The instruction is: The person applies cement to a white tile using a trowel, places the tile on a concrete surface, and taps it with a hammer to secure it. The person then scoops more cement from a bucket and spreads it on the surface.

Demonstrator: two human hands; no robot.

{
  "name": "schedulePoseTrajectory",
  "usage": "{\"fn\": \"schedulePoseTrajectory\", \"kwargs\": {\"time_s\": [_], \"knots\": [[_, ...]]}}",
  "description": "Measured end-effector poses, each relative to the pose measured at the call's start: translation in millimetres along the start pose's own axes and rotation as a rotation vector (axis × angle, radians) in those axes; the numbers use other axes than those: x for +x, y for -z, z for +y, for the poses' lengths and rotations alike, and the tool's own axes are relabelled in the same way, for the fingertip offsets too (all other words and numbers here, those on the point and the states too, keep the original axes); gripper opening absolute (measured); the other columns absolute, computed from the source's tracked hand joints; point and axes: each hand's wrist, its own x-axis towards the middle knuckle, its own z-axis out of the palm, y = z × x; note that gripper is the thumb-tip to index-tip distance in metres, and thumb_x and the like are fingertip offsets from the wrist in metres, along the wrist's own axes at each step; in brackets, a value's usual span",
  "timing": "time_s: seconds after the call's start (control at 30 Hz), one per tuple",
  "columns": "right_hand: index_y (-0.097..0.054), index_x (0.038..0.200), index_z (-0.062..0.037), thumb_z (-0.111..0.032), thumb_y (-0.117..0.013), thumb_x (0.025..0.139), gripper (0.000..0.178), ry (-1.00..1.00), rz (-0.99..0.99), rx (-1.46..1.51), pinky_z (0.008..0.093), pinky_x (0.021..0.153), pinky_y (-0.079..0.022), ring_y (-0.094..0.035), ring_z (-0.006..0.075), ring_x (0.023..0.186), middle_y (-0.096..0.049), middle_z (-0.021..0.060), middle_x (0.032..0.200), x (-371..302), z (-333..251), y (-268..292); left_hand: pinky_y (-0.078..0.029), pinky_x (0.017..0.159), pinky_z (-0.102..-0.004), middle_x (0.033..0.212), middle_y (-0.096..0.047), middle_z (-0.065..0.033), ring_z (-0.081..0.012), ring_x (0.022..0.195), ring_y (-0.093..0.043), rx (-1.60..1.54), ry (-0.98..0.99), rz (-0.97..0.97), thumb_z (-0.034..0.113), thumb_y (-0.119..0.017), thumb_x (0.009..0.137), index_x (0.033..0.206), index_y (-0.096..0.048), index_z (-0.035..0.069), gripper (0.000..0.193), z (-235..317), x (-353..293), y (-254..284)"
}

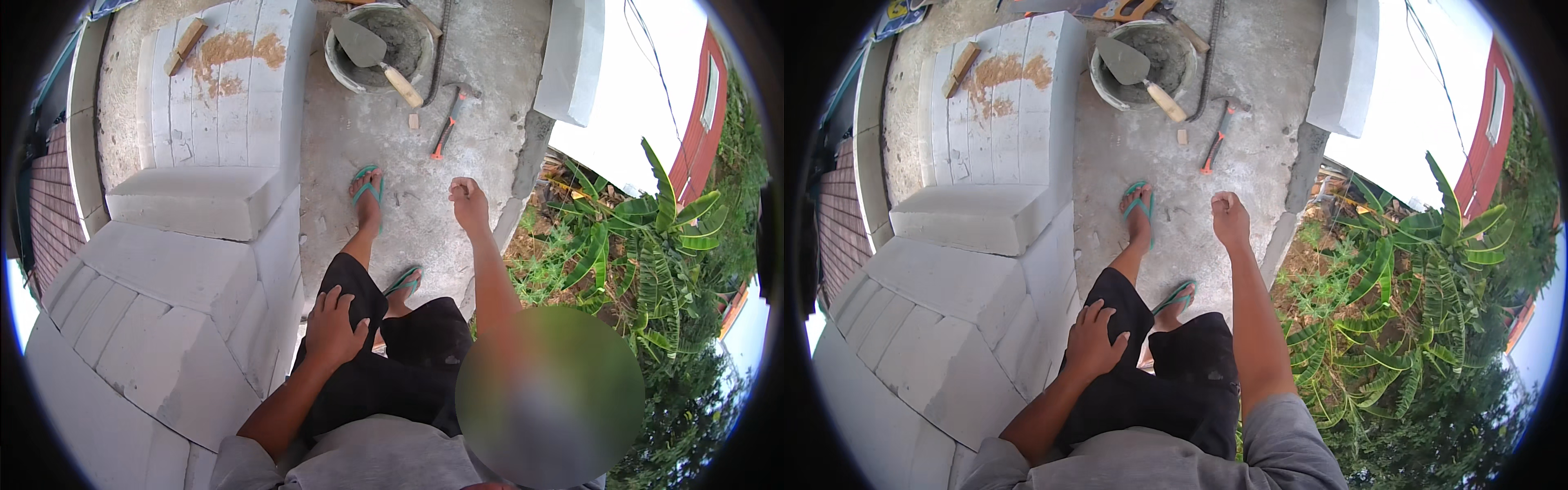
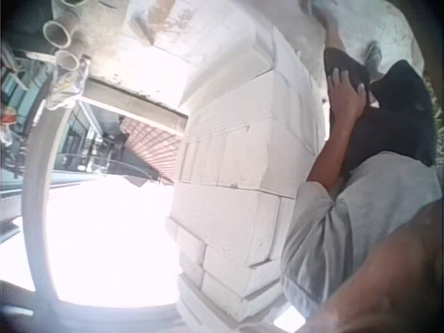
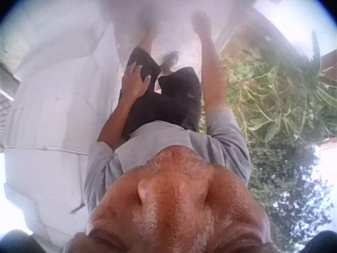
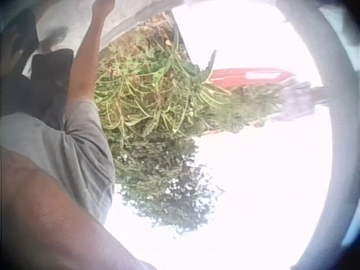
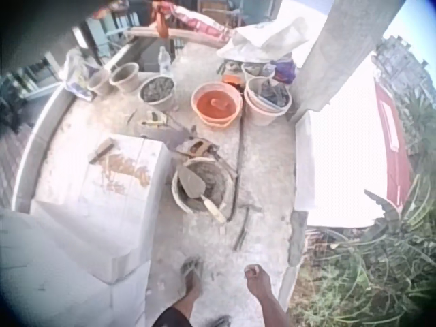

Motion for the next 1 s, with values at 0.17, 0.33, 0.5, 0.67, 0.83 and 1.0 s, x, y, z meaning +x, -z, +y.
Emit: {"fn": "schedulePoseTrajectory", "kwargs": {"time_s": [0.17,0.33,0.5,0.67,0.83,1.0], "knots": [[-0.069,0.124,-0.0045,-0.031,-0.062,0.105,0.033,-0.140,0.004,0.242,0.0357,0.082,-0.057,-0.074,0.0204,0.095,-0.076,0.0101,0.108,145,-57,-34,-0.042,0.116,-0.0558,0.153,-0.054,-0.0209,-0.0440,0.145,-0.047,-0.131,0.043,0.030,0.035,-0.075,0.092,0.138,-0.061,0.004,0.057,1,31,25],[-0.067,0.124,-0.0005,-0.043,-0.074,0.095,0.052,-0.132,0.237,-0.445,0.0464,0.097,-0.056,-0.073,0.0403,0.110,-0.076,0.0215,0.113,218,30,-23,-0.038,0.118,-0.0581,0.152,-0.056,-0.0192,-0.0454,0.147,-0.044,-0.121,-0.041,0.170,0.031,-0.078,0.089,0.136,-0.063,0.004,0.055,16,37,47],[-0.059,0.127,0.0035,-0.045,-0.078,0.092,0.063,-0.096,0.188,-0.611,0.0487,0.097,-0.056,-0.069,0.0417,0.117,-0.069,0.0261,0.123,193,64,-83,-0.033,0.120,-0.0593,0.148,-0.060,-0.0179,-0.0461,0.148,-0.043,-0.146,-0.011,0.281,0.028,-0.079,0.085,0.130,-0.067,0.004,0.052,16,44,45],[-0.056,0.109,0.0019,-0.033,-0.076,0.091,0.045,0.061,0.279,-0.525,0.0522,0.092,-0.055,-0.068,0.0449,0.108,-0.065,0.0240,0.110,197,89,-96,-0.042,0.112,-0.0558,0.134,-0.071,-0.0148,-0.0424,0.133,-0.057,-0.025,-0.141,0.506,0.030,-0.080,0.089,0.122,-0.074,0.008,0.041,28,60,39],[-0.052,0.109,0.0027,-0.021,-0.066,0.093,0.032,0.288,0.487,-0.407,0.0588,0.090,-0.053,-0.065,0.0491,0.100,-0.061,0.0280,0.112,271,49,-51,-0.039,0.116,-0.0564,0.140,-0.069,-0.0134,-0.0458,0.136,-0.054,-0.017,-0.254,0.683,0.040,-0.079,0.086,0.123,-0.076,0.015,0.044,23,59,7],[-0.060,0.127,0.0109,-0.036,-0.062,0.098,0.055,0.366,0.350,-0.289,0.0510,0.101,-0.053,-0.063,0.0515,0.118,-0.060,0.0350,0.131,344,-77,-16,-0.024,0.122,-0.0647,0.137,-0.070,-0.0106,-0.0426,0.144,-0.048,0.038,-0.257,0.876,0.039,-0.079,0.085,0.115,-0.078,0.013,0.040,12,53,-35]]}}
